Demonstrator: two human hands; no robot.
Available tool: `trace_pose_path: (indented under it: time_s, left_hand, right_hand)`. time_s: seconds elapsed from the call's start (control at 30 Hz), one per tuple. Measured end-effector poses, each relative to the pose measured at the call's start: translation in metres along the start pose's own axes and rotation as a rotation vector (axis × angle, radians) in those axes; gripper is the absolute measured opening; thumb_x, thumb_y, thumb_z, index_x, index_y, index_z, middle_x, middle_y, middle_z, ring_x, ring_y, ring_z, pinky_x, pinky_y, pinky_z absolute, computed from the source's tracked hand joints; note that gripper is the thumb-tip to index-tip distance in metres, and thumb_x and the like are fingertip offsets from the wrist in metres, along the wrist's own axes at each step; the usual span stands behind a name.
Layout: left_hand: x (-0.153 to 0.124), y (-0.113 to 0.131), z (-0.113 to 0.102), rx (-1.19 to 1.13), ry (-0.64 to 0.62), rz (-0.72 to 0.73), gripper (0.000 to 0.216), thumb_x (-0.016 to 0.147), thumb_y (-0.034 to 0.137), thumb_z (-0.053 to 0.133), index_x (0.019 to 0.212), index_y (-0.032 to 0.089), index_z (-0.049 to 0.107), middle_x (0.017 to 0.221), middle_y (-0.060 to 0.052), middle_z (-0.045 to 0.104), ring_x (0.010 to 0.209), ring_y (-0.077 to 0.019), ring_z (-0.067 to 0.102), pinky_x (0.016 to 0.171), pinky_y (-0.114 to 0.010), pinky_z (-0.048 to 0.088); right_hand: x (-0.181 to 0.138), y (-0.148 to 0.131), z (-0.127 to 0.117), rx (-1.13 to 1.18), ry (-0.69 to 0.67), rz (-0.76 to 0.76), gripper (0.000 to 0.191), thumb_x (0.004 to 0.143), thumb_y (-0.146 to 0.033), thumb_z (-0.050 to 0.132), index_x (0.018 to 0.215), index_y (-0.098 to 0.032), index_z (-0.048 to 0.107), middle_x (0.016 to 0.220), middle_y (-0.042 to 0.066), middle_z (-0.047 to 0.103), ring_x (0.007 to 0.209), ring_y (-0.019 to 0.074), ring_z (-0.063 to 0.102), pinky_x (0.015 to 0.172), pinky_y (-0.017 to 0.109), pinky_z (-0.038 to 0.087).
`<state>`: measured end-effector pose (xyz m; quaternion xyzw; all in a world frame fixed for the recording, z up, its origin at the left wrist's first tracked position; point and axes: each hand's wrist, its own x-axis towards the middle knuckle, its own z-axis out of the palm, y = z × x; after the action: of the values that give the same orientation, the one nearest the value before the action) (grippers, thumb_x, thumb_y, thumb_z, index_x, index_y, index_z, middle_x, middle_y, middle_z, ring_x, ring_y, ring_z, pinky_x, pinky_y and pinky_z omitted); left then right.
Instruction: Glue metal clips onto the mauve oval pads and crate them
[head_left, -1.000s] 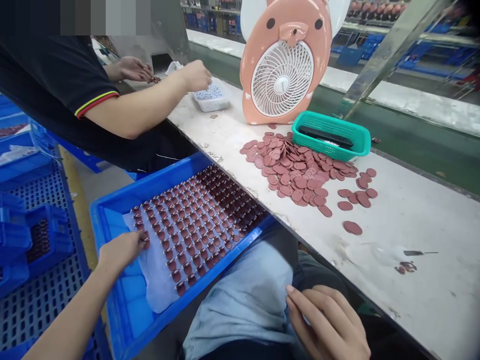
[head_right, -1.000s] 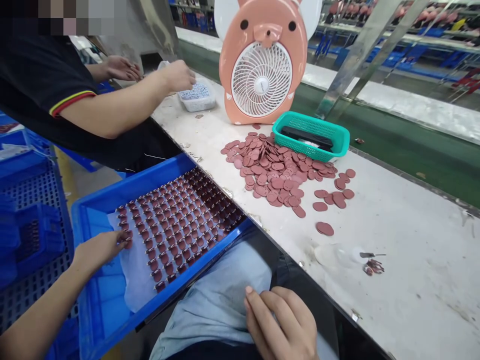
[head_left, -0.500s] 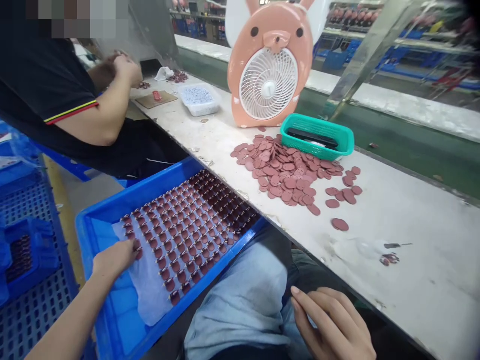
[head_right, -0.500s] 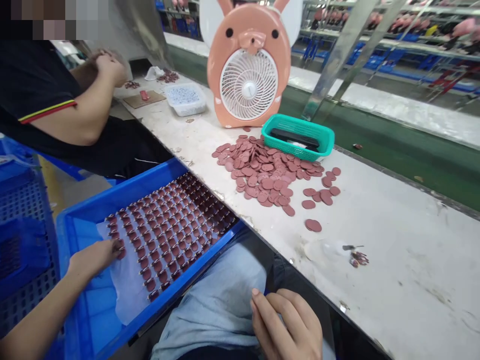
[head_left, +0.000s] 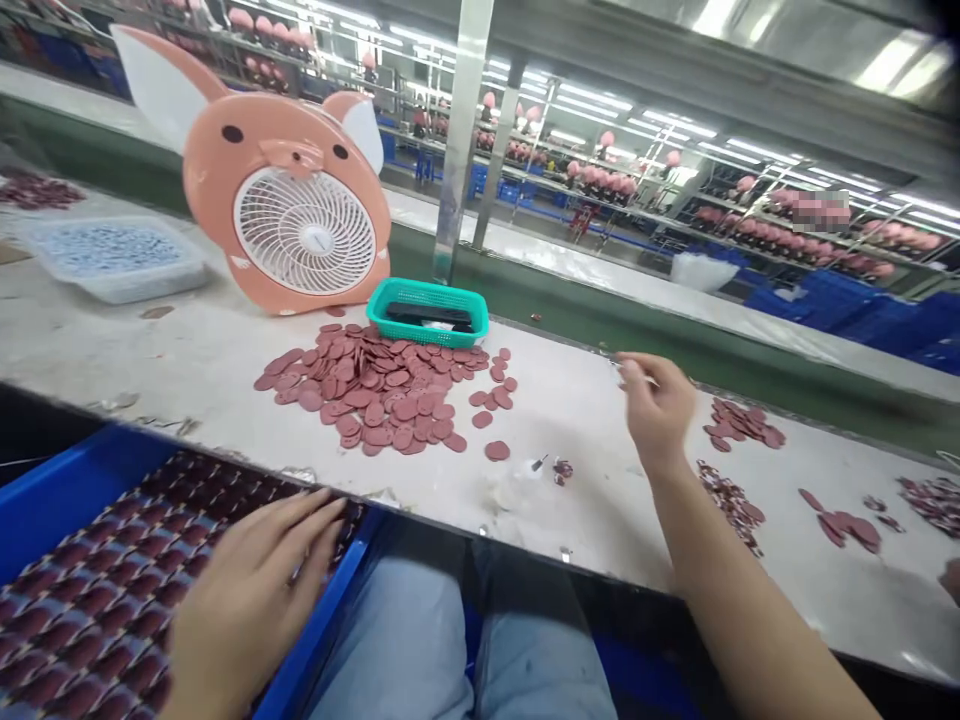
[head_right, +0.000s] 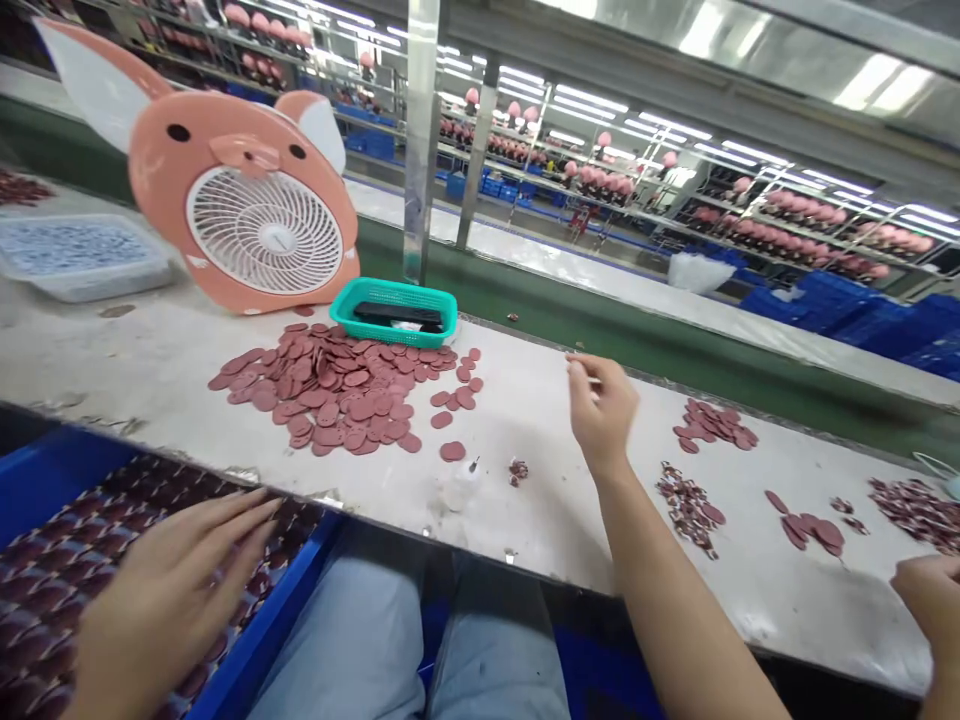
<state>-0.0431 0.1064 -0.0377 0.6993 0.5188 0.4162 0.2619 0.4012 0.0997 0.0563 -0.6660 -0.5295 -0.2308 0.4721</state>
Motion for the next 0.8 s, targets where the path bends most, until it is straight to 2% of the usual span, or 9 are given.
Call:
trace_pose_path:
  time_s: [0.03, 0.07, 0.13, 0.3, 0.43, 0.53, 0.6, 0.7, 0.8]
  left_hand:
    - [0.012, 0.015, 0.02, 0.176, 0.007, 0.262, 0.026, 0.084, 0.031, 0.072, 0.109, 0.031, 0.079, 0.12, -0.006, 0.075, 0.115, -0.0324, 0.063, 0.111, -0.046, 0.04]
    - [0.023, 0.029, 0.037, 0.294, -0.014, 0.446, 0.027, 0.089, 0.027, 0.065, 0.113, 0.026, 0.077, 0.122, -0.009, 0.074, 0.114, -0.0326, 0.063, 0.107, -0.048, 0.044]
    - [0.046, 0.052, 0.063, 0.465, -0.017, 0.589, 0.03, 0.094, 0.023, 0.057, 0.118, 0.02, 0.075, 0.126, -0.013, 0.072, 0.114, -0.0352, 0.062, 0.097, -0.05, 0.05]
    - [0.08, 0.074, 0.084, 0.627, -0.065, 0.472, 0.032, 0.094, 0.03, 0.06, 0.122, 0.019, 0.073, 0.133, -0.016, 0.066, 0.12, -0.0397, 0.057, 0.095, -0.057, 0.05]
    - [0.09, 0.08, 0.09, 0.627, -0.135, 0.425, 0.028, 0.092, 0.034, 0.064, 0.114, 0.022, 0.077, 0.13, -0.014, 0.068, 0.118, -0.039, 0.057, 0.096, -0.058, 0.049]
    - [0.093, 0.085, 0.096, 0.59, -0.149, 0.38, 0.024, 0.092, 0.032, 0.065, 0.11, 0.022, 0.078, 0.125, -0.012, 0.071, 0.115, -0.0375, 0.058, 0.095, -0.056, 0.048]
    - [0.094, 0.087, 0.098, 0.537, -0.149, 0.347, 0.022, 0.091, 0.028, 0.066, 0.108, 0.021, 0.077, 0.123, -0.011, 0.071, 0.115, -0.0365, 0.057, 0.094, -0.055, 0.048]
    - [0.091, 0.088, 0.098, 0.408, -0.166, 0.301, 0.017, 0.091, 0.025, 0.066, 0.104, 0.022, 0.076, 0.119, -0.01, 0.073, 0.115, -0.0354, 0.057, 0.094, -0.055, 0.045]
    - [0.087, 0.087, 0.096, 0.313, -0.176, 0.279, 0.011, 0.092, 0.023, 0.064, 0.094, 0.022, 0.075, 0.112, -0.008, 0.074, 0.109, -0.0334, 0.061, 0.093, -0.055, 0.043]
  right_hand:
    - [0.016, 0.013, 0.021, -0.028, -0.11, 0.035, 0.021, 0.099, -0.033, 0.057, 0.098, -0.017, 0.071, 0.094, 0.007, 0.072, 0.083, 0.0197, 0.069, 0.067, 0.032, 0.057]
    - [0.03, 0.025, 0.042, -0.059, -0.22, 0.068, 0.02, 0.098, -0.034, 0.061, 0.1, -0.016, 0.07, 0.096, 0.006, 0.072, 0.084, 0.0182, 0.069, 0.072, 0.032, 0.058]
    - [0.053, 0.049, 0.084, -0.136, -0.393, 0.137, 0.022, 0.097, -0.035, 0.064, 0.107, -0.015, 0.067, 0.105, 0.006, 0.07, 0.09, 0.0178, 0.068, 0.082, 0.037, 0.059]
    - [0.094, 0.096, 0.167, -0.314, -0.588, 0.297, 0.035, 0.097, -0.035, 0.064, 0.128, -0.018, 0.059, 0.131, 0.01, 0.06, 0.114, 0.0257, 0.062, 0.097, 0.049, 0.054]
    - [0.112, 0.116, 0.204, -0.372, -0.658, 0.368, 0.037, 0.098, -0.035, 0.063, 0.13, -0.019, 0.058, 0.134, 0.011, 0.058, 0.116, 0.0263, 0.061, 0.098, 0.05, 0.053]
    - [0.117, 0.124, 0.211, -0.391, -0.679, 0.396, 0.031, 0.098, -0.034, 0.063, 0.124, -0.018, 0.061, 0.129, 0.01, 0.061, 0.113, 0.0248, 0.063, 0.096, 0.048, 0.054]
    - [0.116, 0.124, 0.205, -0.391, -0.665, 0.394, 0.03, 0.098, -0.034, 0.063, 0.122, -0.017, 0.062, 0.128, 0.01, 0.062, 0.112, 0.0245, 0.063, 0.096, 0.047, 0.054]
    - [0.107, 0.113, 0.182, -0.344, -0.655, 0.356, 0.029, 0.098, -0.035, 0.062, 0.121, -0.017, 0.062, 0.126, 0.01, 0.062, 0.111, 0.0242, 0.063, 0.095, 0.047, 0.054]
    - [0.086, 0.091, 0.146, -0.234, -0.735, 0.293, 0.026, 0.098, -0.035, 0.062, 0.115, -0.016, 0.064, 0.118, 0.008, 0.066, 0.104, 0.0215, 0.065, 0.092, 0.043, 0.056]
